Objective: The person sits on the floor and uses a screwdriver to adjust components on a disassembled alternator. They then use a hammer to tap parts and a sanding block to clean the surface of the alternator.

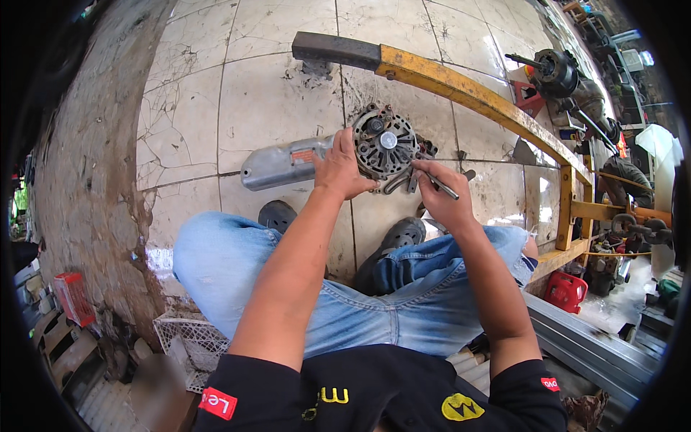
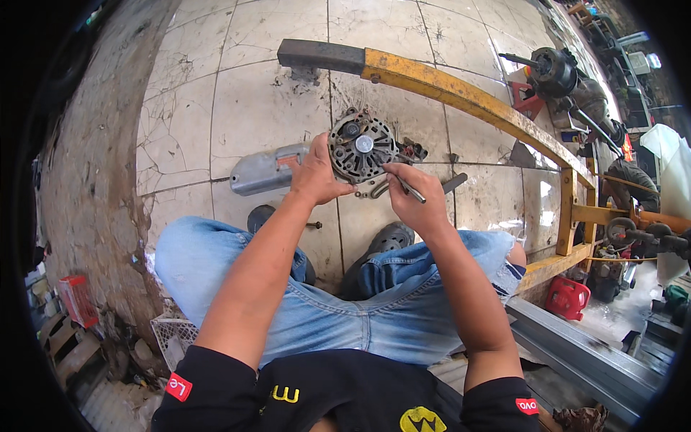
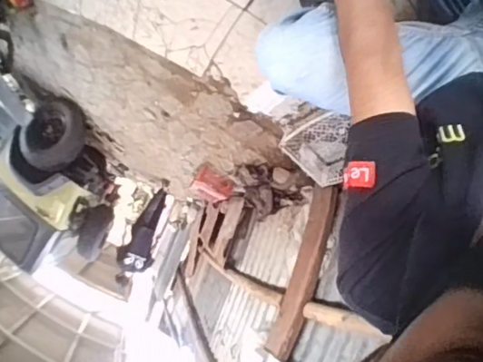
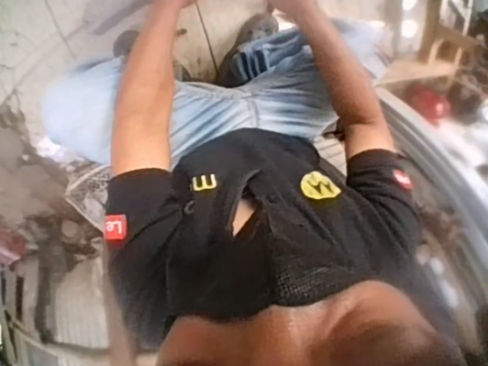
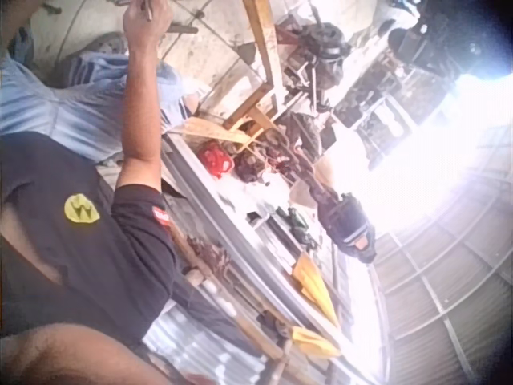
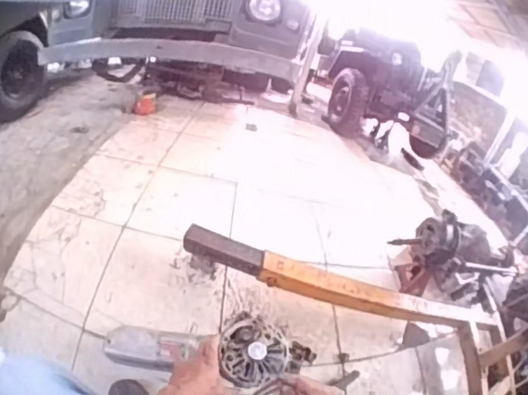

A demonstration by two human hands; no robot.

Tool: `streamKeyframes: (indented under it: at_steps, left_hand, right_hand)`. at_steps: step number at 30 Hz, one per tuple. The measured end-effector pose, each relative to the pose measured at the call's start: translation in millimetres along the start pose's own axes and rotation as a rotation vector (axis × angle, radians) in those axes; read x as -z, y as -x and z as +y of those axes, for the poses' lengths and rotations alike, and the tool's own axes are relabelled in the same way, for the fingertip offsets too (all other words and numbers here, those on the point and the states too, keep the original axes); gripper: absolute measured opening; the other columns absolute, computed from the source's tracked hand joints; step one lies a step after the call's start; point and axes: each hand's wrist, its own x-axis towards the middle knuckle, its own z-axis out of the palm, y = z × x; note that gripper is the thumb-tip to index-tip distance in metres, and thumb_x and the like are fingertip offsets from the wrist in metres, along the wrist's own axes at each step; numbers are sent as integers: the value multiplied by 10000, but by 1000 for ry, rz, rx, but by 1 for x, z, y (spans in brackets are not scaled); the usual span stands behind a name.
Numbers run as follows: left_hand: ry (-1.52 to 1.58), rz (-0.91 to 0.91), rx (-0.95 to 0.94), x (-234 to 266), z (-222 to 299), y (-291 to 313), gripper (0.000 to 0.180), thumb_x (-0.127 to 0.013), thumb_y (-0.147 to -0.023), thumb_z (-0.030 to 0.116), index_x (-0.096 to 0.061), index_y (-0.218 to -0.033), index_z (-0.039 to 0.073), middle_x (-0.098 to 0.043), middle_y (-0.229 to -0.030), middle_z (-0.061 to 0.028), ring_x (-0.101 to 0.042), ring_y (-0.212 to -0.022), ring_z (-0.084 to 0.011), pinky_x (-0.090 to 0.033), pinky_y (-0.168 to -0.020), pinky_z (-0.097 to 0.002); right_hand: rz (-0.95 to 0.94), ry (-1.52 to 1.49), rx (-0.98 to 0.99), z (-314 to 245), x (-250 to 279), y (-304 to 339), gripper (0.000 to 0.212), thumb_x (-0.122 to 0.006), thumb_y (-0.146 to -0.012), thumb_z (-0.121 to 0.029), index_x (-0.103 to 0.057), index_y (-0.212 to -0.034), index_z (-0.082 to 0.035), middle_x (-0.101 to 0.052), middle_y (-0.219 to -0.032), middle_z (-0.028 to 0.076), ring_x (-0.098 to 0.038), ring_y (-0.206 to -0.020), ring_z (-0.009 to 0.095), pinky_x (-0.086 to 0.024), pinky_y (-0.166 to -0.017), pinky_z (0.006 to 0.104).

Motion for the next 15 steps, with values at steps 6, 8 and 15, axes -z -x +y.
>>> streamKeyframes:
  at_steps: [6, 8, 15]
  left_hand:
    - [65, -5, 1, 8, -4, 12, 1168, -878, -648, 491, -192, -1494, 70, -433, -1493, -167, -489, -1335, -325, -337, -1107, -563]
    - [98, -1, 7, 7, -5, 14, 1135, -879, -655, 477, -213, -1474, 59, -498, -1439, -198, -515, -1305, -354, -378, -1082, -509]
    - [160, -32, -6, 12, -5, 18, 1107, -874, -683, 472, -214, -1452, 28, -586, -1336, -255, -601, -1195, -408, -484, -991, -450]
  right_hand:
    - [22, 14, -326, 3, 9, 10, 204, -649, -893, -74, -730, -1078, -42, -743, -932, 161, -738, -843, 244, -553, -747, 310]
    - [65, -7, -285, 12, 9, 12, 207, -645, -909, -93, -732, -1092, -50, -739, -904, 130, -697, -795, 193, -532, -729, 288]
    - [86, -87, -213, 12, 5, 13, 202, -640, -921, -66, -729, -1102, -48, -735, -872, 80, -632, -693, 111, -507, -664, 257]
